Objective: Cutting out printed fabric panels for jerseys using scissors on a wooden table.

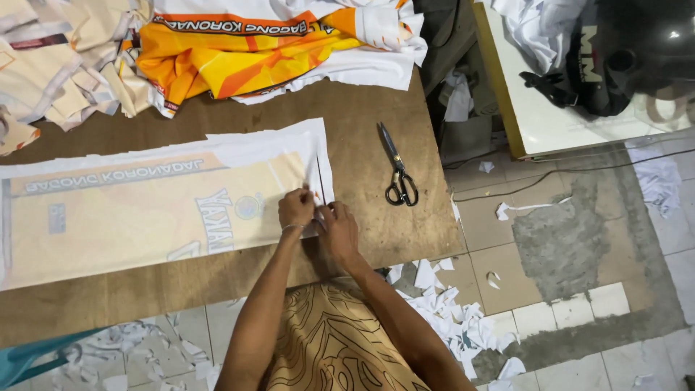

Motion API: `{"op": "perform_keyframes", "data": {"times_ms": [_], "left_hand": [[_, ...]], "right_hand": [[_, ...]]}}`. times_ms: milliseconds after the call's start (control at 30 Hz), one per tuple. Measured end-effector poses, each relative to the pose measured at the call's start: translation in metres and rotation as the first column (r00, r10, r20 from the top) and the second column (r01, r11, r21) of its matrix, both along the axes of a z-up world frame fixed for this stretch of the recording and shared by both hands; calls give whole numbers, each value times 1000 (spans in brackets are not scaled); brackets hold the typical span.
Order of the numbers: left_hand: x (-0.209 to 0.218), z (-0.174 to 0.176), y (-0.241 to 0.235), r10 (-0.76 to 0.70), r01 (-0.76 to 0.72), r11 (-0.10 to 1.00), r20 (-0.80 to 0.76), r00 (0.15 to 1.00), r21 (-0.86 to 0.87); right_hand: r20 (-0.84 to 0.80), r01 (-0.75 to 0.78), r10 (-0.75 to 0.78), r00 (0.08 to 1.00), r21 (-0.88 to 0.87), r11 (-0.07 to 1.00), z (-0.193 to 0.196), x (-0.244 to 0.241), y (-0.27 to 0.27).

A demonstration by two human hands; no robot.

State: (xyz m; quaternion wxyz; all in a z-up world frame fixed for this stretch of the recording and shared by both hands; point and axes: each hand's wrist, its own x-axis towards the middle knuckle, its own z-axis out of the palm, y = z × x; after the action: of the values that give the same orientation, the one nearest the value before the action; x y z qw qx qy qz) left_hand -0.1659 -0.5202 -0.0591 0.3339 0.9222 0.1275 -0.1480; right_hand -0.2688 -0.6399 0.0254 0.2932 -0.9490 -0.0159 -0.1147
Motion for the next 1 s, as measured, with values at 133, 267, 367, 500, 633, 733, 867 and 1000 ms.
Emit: {"op": "perform_keyframes", "data": {"times_ms": [133, 267, 367, 500, 633, 733, 867, 1000], "left_hand": [[-14, 41, 1, 201, -217, 961, -107, 974, -172], [-14, 40, 3, 240, -279, 934, -185, 953, -224], [-22, 100, -11, 45, -64, 981, -106, 993, -181], [13, 85, 6, -134, 137, 989, 54, 989, -50], [49, 52, 24, -334, 276, 938, 338, 880, 210], [56, 49, 33, -347, 274, 927, 307, 886, 258], [50, 59, 40, -395, 308, 893, 242, 886, 327], [48, 42, 46, -443, 284, 848, 304, 844, 446]], "right_hand": [[-168, -43, 39, 985, -19, 999, -11, -1, -4], [-168, -61, 52, 984, -47, 997, -44, -2, -11], [-163, -12, 8, 987, -26, 1000, -37, -5, -15], [-175, 38, -38, 984, -5, 999, -18, -8, -24], [-212, 51, -51, 976, -4, 999, -20, -8, -30], [-238, 65, -62, 969, 2, 998, -18, -6, -29], [-262, 79, -70, 963, 24, 997, -21, -3, -28], [-271, 67, -55, 961, 36, 997, -13, -2, -29]]}}
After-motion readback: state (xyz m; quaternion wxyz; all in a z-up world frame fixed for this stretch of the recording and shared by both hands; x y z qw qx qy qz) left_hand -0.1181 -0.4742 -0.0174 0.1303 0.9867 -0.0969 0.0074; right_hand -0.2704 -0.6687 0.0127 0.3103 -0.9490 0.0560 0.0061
